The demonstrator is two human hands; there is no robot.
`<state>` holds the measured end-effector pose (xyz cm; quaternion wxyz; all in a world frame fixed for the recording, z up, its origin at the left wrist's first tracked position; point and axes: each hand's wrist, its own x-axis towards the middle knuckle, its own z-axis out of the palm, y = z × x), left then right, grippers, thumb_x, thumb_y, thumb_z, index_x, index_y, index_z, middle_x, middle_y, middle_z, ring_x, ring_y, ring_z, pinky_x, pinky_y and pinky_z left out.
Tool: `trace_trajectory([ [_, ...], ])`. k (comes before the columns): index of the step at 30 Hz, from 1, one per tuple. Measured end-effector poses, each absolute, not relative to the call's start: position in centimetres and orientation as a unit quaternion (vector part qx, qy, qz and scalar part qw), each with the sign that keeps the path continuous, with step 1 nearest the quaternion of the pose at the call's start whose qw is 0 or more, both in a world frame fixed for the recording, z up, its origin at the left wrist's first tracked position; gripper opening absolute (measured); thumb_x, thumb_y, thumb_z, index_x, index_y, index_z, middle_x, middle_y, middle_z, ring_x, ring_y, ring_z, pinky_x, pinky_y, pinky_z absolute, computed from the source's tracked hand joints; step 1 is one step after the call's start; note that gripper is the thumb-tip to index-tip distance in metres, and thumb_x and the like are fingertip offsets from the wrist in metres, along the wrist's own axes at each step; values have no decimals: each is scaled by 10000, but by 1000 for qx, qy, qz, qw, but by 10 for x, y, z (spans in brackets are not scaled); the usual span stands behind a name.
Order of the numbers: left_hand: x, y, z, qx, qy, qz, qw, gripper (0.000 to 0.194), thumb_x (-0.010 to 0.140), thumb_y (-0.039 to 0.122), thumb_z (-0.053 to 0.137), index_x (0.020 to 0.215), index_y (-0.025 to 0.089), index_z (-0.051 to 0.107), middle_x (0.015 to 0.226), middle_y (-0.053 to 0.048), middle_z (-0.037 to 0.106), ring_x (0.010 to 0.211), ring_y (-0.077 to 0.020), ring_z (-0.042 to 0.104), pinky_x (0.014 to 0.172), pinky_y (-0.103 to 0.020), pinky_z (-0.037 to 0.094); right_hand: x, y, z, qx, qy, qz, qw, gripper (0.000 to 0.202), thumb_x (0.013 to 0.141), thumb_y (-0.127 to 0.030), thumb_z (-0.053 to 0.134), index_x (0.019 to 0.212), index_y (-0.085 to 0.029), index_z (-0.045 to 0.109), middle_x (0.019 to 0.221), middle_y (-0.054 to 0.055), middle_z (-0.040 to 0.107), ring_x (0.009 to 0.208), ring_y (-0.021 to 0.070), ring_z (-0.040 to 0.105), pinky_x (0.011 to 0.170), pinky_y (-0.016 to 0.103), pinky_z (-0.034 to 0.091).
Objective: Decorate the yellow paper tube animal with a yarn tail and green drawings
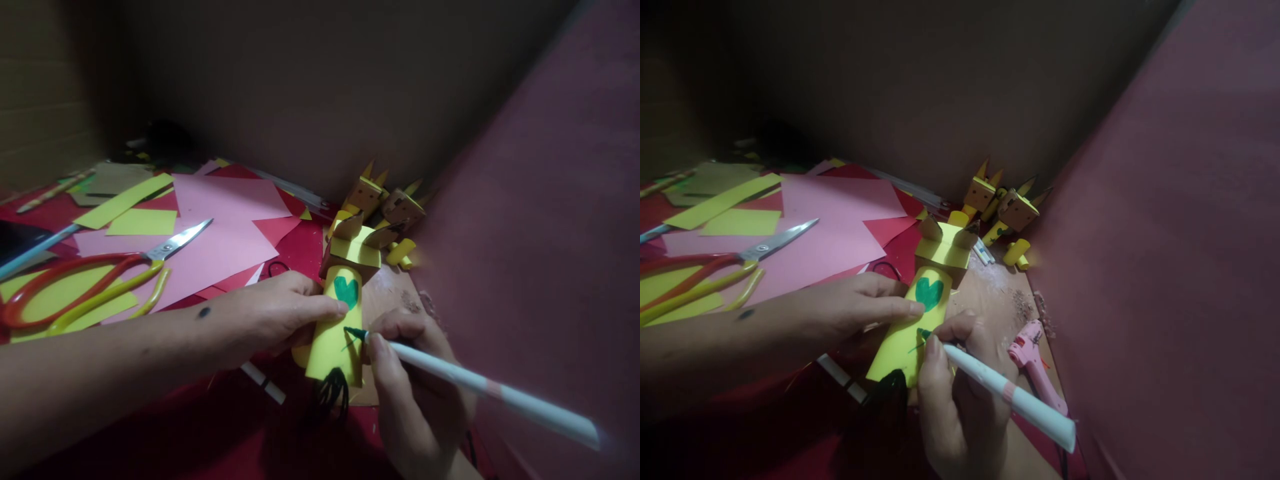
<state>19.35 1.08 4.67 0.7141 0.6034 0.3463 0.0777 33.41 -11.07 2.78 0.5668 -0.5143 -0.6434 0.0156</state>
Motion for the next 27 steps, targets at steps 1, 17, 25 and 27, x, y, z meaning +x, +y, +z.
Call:
trace_trajectory([
  [1, 194, 10, 46, 603, 347, 82, 713, 386, 743, 508, 741, 617, 228, 506, 442, 56, 435, 396, -104, 351, 397, -246, 240, 334, -111, 28, -513, -646, 17, 565, 222, 932, -30, 535, 918, -247, 581, 567, -101, 525, 403, 70, 513, 416, 160, 458],
  [17, 193, 10, 47, 607, 351, 87, 707, 390, 712, 524, 740, 619, 226, 508, 436, 61, 444, 390, -100, 351, 394, -246, 241, 335, -111, 29, -527, -628, 6, 572, 173, 942, -99, 585, 863, -249, 615, 621, -57, 581, 510, 117, 573, 441, 203, 454],
  [25, 193, 10, 48, 607, 352, 85, 708, 376, 744, 476, 738, 598, 225, 498, 440, 55, 446, 390, -98, 364, 397, -241, 249, 336, -111, 28, -522, -644, 3, 559, 211, 926, -41, 559, 889, -245, 594, 566, -88, 524, 439, 90, 525, 433, 191, 451],
  [27, 193, 9, 49, 604, 350, 83, 711, 384, 751, 466, 739, 589, 224, 489, 442, 57, 445, 390, -94, 364, 395, -237, 251, 336, -111, 28, -520, -647, 7, 558, 217, 927, -35, 553, 896, -247, 588, 564, -94, 520, 427, 83, 511, 433, 186, 449],
])
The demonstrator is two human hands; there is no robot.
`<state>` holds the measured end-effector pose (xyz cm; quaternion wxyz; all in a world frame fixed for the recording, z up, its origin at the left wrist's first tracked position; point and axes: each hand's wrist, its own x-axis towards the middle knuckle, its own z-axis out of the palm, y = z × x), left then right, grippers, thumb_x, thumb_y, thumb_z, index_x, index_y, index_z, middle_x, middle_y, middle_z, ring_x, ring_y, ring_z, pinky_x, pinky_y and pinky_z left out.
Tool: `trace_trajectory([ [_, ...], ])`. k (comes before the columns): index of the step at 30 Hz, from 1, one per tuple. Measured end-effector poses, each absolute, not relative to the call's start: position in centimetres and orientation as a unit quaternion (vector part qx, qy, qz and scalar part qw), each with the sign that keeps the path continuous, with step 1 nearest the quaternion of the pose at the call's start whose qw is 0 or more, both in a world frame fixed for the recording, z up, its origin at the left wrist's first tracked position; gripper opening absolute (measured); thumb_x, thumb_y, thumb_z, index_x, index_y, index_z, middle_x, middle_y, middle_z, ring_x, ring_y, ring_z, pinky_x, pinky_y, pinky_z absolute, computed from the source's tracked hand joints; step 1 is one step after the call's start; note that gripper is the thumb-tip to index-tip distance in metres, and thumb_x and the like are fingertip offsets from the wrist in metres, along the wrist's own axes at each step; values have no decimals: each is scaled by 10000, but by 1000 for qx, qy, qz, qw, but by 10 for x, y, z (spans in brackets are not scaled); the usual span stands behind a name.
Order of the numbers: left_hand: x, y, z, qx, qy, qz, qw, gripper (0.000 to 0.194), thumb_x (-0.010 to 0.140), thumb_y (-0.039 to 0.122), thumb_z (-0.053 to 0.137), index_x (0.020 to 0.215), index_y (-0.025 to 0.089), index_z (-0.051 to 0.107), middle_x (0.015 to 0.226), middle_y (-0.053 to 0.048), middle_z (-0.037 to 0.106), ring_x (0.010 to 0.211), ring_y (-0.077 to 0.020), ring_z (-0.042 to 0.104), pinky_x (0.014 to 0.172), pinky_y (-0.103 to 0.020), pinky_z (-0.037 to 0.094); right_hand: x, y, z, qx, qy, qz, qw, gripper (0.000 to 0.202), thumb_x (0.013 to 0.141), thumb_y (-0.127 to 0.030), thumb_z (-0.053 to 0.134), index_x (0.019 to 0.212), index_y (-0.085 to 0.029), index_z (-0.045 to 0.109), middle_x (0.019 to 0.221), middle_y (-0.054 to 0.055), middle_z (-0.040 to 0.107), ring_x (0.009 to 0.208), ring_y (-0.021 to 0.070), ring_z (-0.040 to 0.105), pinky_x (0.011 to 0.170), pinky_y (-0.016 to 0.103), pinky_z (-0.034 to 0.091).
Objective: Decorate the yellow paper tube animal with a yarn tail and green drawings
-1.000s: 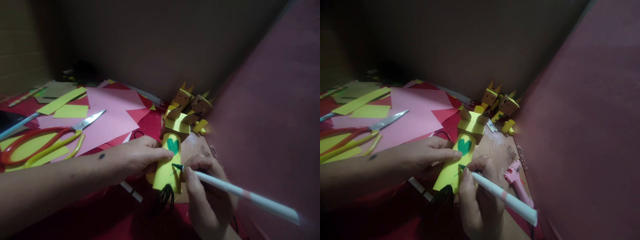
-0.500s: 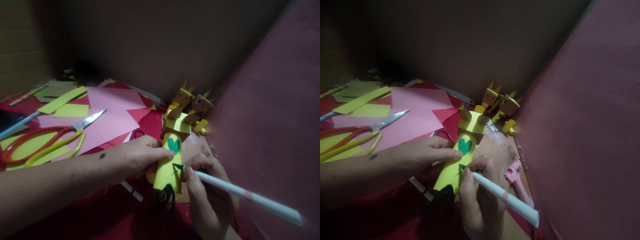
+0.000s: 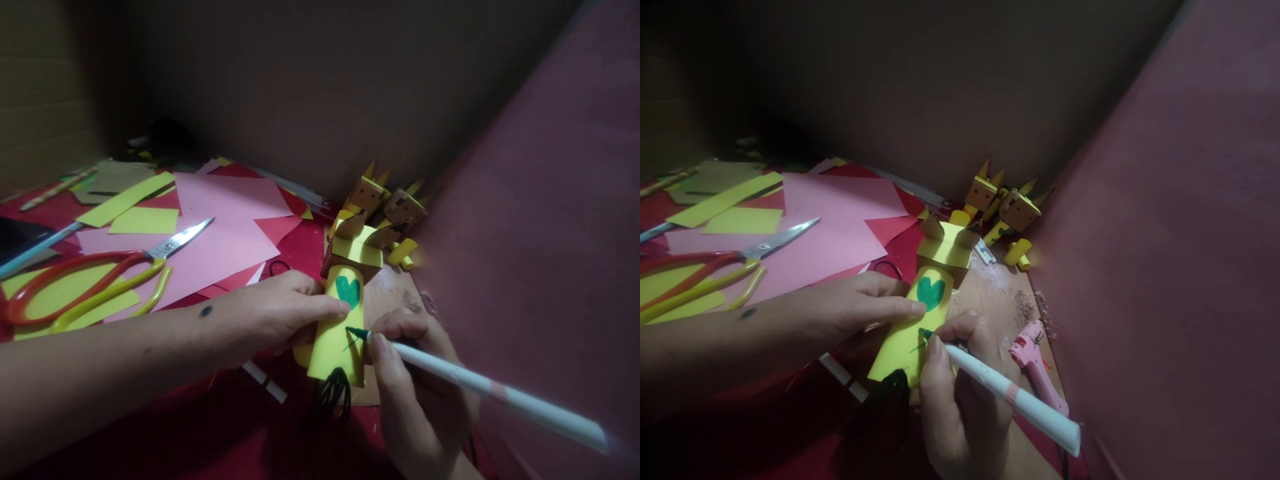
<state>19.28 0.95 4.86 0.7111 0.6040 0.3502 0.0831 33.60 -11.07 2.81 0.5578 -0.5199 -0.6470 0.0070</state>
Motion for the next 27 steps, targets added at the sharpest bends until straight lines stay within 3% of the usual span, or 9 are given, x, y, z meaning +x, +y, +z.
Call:
trace_trajectory([
  [27, 192, 8, 47, 605, 345, 103, 711, 423, 761, 462, 745, 544, 219, 474, 426, 63, 455, 380, -82, 356, 385, -222, 246, 335, -110, 29, -514, -649, 18, 561, 204, 938, -40, 551, 917, -241, 582, 564, -109, 530, 412, 56, 509, 431, 148, 448],
])
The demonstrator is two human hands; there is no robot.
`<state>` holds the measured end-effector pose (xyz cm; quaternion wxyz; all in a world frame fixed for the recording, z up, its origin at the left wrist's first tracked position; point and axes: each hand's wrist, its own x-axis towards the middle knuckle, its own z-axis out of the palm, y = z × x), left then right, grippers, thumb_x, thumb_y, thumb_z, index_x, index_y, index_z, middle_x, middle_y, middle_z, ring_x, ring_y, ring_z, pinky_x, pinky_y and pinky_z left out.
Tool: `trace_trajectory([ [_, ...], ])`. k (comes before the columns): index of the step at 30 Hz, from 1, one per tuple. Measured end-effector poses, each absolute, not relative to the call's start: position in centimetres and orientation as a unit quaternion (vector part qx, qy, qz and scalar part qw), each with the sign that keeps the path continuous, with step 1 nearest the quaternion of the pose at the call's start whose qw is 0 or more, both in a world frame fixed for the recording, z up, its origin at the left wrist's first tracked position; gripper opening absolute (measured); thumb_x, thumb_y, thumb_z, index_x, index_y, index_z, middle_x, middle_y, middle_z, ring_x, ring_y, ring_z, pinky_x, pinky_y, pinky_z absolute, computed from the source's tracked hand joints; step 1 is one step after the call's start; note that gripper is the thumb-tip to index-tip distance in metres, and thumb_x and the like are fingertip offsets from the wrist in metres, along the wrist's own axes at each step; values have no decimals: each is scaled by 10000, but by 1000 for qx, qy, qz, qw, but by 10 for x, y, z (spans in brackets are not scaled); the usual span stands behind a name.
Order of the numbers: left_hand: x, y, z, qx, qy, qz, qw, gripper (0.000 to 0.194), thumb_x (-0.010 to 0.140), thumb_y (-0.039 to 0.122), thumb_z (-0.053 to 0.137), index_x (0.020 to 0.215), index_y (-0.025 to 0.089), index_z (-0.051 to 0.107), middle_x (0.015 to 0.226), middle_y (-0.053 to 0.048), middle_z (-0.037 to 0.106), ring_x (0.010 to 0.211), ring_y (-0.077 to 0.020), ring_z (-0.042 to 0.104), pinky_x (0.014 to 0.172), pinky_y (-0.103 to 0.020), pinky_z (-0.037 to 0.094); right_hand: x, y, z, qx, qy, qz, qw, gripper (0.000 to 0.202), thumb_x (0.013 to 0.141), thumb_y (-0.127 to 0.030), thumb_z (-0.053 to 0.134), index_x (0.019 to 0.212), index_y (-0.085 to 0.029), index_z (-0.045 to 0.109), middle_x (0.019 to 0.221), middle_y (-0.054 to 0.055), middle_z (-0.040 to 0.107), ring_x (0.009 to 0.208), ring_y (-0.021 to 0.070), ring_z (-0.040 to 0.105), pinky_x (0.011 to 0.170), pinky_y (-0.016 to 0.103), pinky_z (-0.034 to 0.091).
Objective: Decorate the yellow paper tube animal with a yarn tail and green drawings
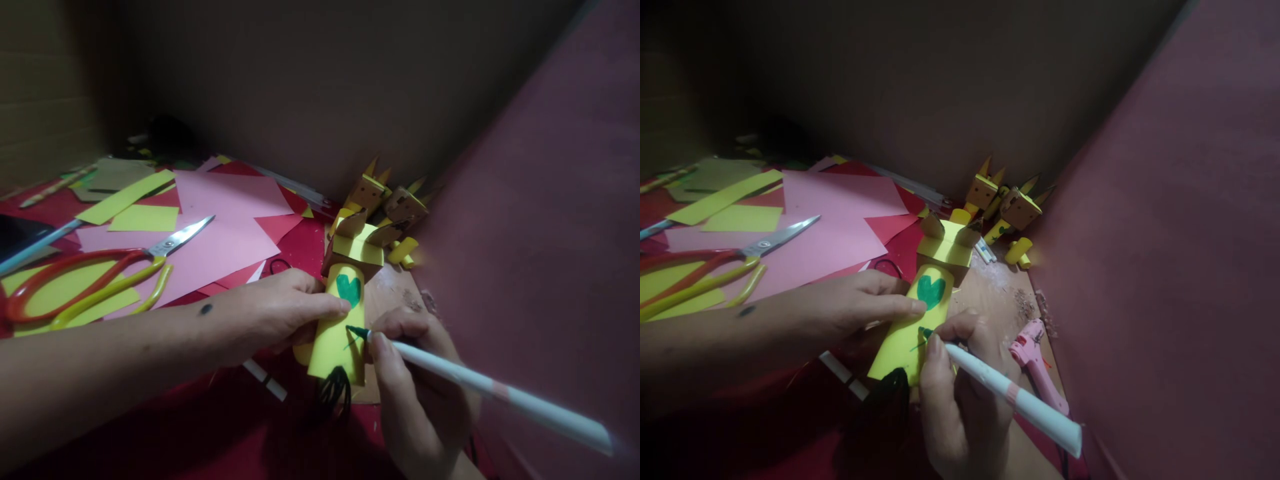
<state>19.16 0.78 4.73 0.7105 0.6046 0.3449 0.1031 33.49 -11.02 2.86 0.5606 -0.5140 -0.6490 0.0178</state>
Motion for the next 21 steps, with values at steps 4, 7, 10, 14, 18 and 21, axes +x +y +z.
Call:
trace_trajectory([
  [4, 192, 8, 48, 597, 350, 97, 715, 446, 771, 462, 745, 523, 213, 471, 416, 59, 449, 380, -78, 353, 397, -228, 237, 336, -111, 29, -512, -652, 23, 559, 207, 943, -40, 546, 919, -242, 580, 548, -111, 526, 404, 60, 508, 423, 151, 448],
  [7, 192, 8, 49, 592, 357, 89, 717, 447, 782, 445, 739, 513, 212, 470, 410, 59, 441, 376, -77, 344, 402, -234, 234, 336, -111, 29, -509, -654, 23, 559, 207, 936, -39, 552, 920, -243, 587, 539, -110, 527, 405, 69, 510, 417, 161, 449],
  [10, 192, 8, 51, 589, 364, 92, 715, 440, 788, 434, 739, 518, 213, 471, 410, 61, 441, 374, -78, 342, 403, -238, 229, 335, -111, 29, -515, -645, 9, 564, 204, 933, -44, 551, 895, -241, 593, 569, -96, 529, 447, 76, 538, 444, 161, 471],
  [14, 193, 8, 54, 587, 385, 84, 707, 441, 812, 395, 726, 506, 210, 467, 400, 57, 439, 375, -80, 343, 408, -239, 233, 332, -110, 30, -530, -643, -21, 553, 199, 923, -52, 572, 843, -232, 600, 615, -80, 535, 498, 68, 552, 491, 149, 487],
  [18, 194, 8, 54, 588, 368, 78, 716, 447, 801, 406, 723, 498, 219, 452, 390, 57, 423, 370, -85, 328, 403, -247, 228, 331, -113, 30, -546, -640, -36, 540, 166, 919, -82, 594, 850, -232, 607, 642, -68, 573, 531, 75, 561, 505, 168, 468],
  [21, 195, 7, 54, 589, 376, 84, 710, 451, 800, 399, 718, 490, 217, 446, 386, 57, 414, 371, -84, 325, 408, -247, 223, 330, -115, 31, -547, -645, -46, 532, 144, 919, -95, 605, 864, -228, 616, 675, -64, 599, 560, 69, 574, 536, 165, 477],
])
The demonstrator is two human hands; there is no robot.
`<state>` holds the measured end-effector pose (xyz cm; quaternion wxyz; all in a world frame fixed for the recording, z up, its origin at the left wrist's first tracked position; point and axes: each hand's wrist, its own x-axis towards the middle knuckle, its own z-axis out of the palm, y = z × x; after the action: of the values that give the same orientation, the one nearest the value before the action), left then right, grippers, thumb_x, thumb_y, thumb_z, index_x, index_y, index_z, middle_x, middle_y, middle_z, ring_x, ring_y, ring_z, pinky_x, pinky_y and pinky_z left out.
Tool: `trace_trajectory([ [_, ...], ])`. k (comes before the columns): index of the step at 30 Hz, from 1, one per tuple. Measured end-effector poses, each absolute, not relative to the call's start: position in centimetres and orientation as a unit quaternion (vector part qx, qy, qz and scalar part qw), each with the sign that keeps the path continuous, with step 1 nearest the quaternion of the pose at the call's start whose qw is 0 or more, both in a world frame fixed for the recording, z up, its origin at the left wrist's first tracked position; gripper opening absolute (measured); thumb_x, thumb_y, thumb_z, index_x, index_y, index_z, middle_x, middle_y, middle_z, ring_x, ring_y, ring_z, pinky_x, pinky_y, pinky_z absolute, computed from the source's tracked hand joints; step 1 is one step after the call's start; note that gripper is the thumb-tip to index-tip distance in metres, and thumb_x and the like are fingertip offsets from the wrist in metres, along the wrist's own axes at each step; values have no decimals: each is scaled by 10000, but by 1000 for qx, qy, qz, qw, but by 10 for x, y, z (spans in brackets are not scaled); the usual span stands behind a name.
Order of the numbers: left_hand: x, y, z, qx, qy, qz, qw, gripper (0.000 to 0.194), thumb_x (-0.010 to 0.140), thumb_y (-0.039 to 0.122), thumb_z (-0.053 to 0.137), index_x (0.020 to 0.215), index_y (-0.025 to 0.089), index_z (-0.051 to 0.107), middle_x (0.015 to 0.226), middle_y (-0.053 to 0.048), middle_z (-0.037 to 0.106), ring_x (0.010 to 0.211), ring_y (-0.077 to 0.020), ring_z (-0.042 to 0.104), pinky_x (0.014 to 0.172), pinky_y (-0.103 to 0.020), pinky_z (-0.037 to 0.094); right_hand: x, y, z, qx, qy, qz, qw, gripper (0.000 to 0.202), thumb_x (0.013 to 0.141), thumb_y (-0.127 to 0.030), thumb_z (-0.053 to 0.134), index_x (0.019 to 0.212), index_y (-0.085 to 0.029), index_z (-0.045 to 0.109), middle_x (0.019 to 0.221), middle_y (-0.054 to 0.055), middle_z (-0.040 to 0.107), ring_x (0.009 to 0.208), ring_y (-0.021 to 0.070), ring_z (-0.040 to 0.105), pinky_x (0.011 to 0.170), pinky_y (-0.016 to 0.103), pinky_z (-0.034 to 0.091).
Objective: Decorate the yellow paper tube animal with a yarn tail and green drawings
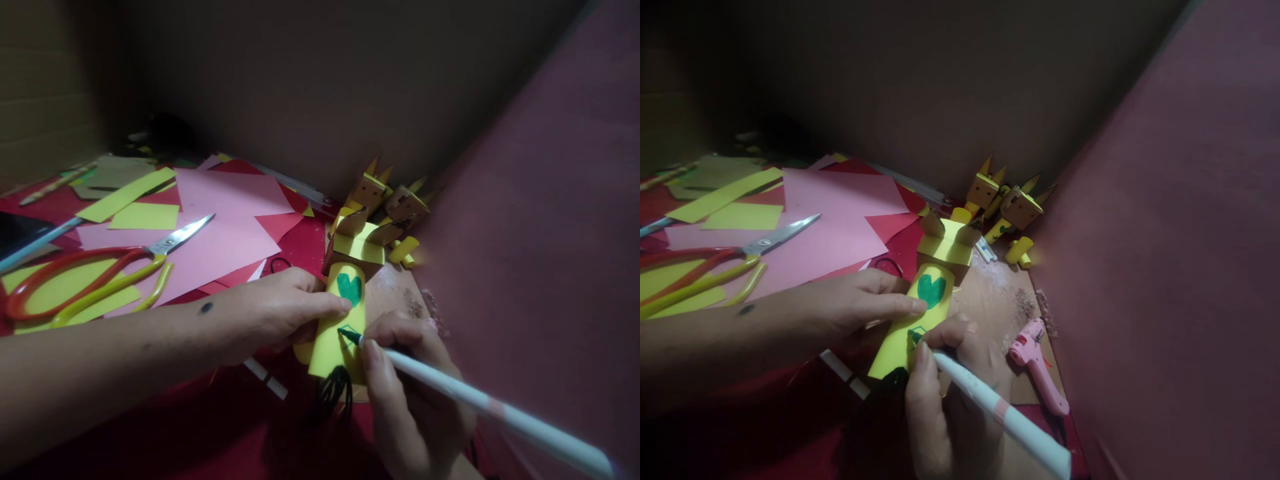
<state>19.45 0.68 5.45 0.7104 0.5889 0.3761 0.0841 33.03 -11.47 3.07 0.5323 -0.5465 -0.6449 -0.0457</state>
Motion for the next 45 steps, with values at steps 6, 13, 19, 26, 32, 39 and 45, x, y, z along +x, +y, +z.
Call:
trace_trajectory([
  [6, 194, 6, 55, 596, 374, 85, 706, 416, 779, 392, 725, 511, 216, 460, 406, 58, 428, 383, -85, 333, 411, -245, 234, 329, -114, 31, -536, -658, -30, 528, 162, 928, -76, 583, 870, -228, 593, 649, -78, 579, 526, 55, 568, 513, 140, 477],
  [13, 192, 6, 52, 600, 359, 89, 709, 414, 761, 441, 734, 535, 222, 466, 418, 58, 423, 395, -89, 328, 414, -249, 223, 329, -115, 32, -534, -658, -16, 530, 175, 931, -67, 577, 878, -233, 596, 647, -75, 566, 513, 63, 569, 499, 152, 485],
  [19, 192, 9, 52, 609, 355, 70, 706, 410, 794, 435, 716, 540, 224, 474, 407, 51, 433, 398, -97, 338, 429, -259, 242, 335, -116, 31, -545, -656, -17, 522, 177, 909, -71, 602, 849, -237, 599, 657, -66, 586, 554, 87, 571, 527, 193, 474],
  [26, 192, 8, 51, 603, 352, 68, 713, 450, 820, 453, 702, 522, 225, 453, 395, 57, 428, 385, -92, 328, 433, -261, 226, 326, -122, 33, -587, -599, 3, 545, 190, 917, -98, 602, 791, -239, 575, 691, -35, 576, 573, 125, 502, 514, 249, 398],
  [32, 191, 8, 52, 590, 361, 71, 718, 439, 811, 444, 726, 543, 224, 457, 410, 57, 445, 395, -91, 342, 433, -257, 237, 320, -123, 34, -585, -570, 50, 575, 210, 968, -140, 587, 787, -242, 556, 619, -45, 504, 513, 131, 462, 453, 246, 405],
  [39, 192, 9, 51, 594, 355, 69, 719, 416, 803, 443, 724, 553, 231, 468, 394, 63, 420, 388, -96, 317, 434, -268, 226, 338, -120, 38, -562, -631, 11, 535, 158, 900, -168, 659, 765, -237, 614, 651, -20, 578, 542, 142, 518, 440, 236, 453],
  [45, 192, 7, 52, 594, 359, 66, 716, 426, 827, 421, 703, 538, 226, 459, 403, 53, 446, 394, -94, 336, 444, -264, 242, 337, -120, 37, -565, -628, 4, 536, 166, 902, -162, 647, 754, -234, 618, 647, -16, 565, 537, 147, 519, 429, 248, 440],
])
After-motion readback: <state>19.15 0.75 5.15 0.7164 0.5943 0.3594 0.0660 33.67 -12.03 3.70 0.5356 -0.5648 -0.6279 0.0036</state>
